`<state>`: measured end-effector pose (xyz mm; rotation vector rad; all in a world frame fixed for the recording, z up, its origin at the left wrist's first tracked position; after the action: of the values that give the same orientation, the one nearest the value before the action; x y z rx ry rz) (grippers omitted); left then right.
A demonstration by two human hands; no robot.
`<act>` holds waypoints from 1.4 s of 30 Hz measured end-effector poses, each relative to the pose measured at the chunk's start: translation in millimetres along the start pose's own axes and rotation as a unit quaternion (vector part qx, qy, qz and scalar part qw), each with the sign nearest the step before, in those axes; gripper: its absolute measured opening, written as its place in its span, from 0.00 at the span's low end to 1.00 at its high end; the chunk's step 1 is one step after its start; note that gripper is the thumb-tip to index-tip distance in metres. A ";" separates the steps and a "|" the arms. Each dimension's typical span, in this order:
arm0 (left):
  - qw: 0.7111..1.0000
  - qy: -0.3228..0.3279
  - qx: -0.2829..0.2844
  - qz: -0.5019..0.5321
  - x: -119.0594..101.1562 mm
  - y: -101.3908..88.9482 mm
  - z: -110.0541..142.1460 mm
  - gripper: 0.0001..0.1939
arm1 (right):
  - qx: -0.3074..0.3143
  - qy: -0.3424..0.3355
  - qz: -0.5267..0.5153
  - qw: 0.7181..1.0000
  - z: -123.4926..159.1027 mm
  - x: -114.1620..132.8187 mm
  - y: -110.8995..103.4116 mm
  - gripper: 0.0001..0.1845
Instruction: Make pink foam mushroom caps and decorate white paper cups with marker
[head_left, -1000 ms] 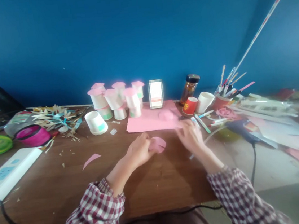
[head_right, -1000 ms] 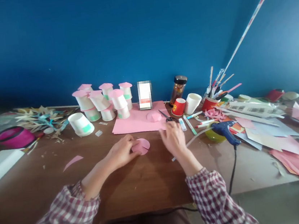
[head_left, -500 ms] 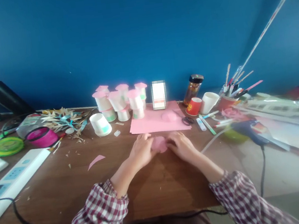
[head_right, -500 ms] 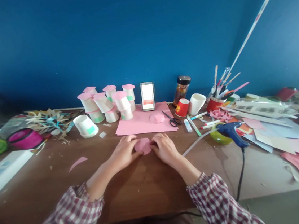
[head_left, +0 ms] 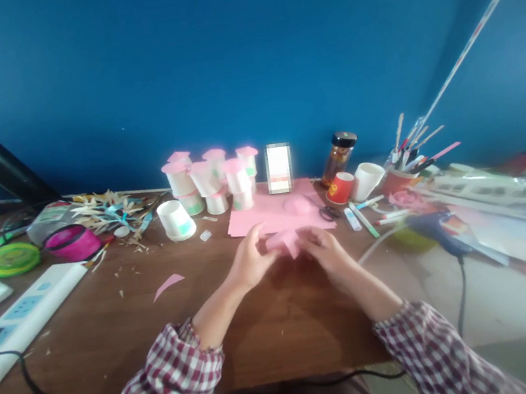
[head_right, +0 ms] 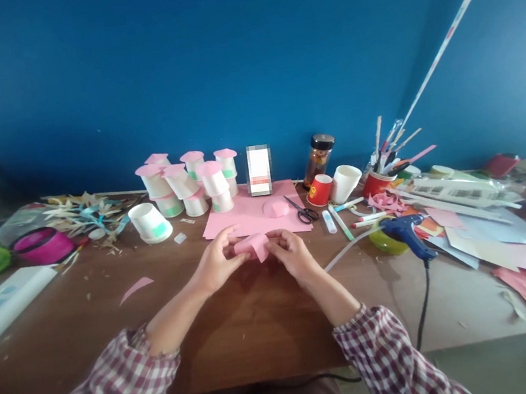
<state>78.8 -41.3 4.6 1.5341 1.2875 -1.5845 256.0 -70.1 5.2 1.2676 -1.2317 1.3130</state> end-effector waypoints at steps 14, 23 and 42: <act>0.966 -0.118 -0.001 0.230 -1.9 8.3 3.5 0.21 | 0.051 0.027 -0.039 0.998 -0.6 0.4 3.6 0.16; 0.963 -0.129 0.018 0.235 -3.3 14.1 5.3 0.15 | 0.044 0.060 -0.113 0.991 0.1 -4.8 2.4 0.16; 0.956 -0.149 0.066 0.244 2.6 23.2 5.2 0.12 | 0.028 0.057 -0.116 0.991 0.9 -2.1 6.6 0.19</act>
<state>97.2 -54.0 -4.2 1.4740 0.5877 -1.5155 249.6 -71.5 2.7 1.3142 -0.9435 1.2389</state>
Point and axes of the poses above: each hand's wrist, its own z-axis away from the middle knuckle, its own y-axis out of the palm, x = y × z, the point moved 4 cm from there along -z, towards the middle knuckle, and after that the axes turned 9 degrees about x, right-handed, at the moved point
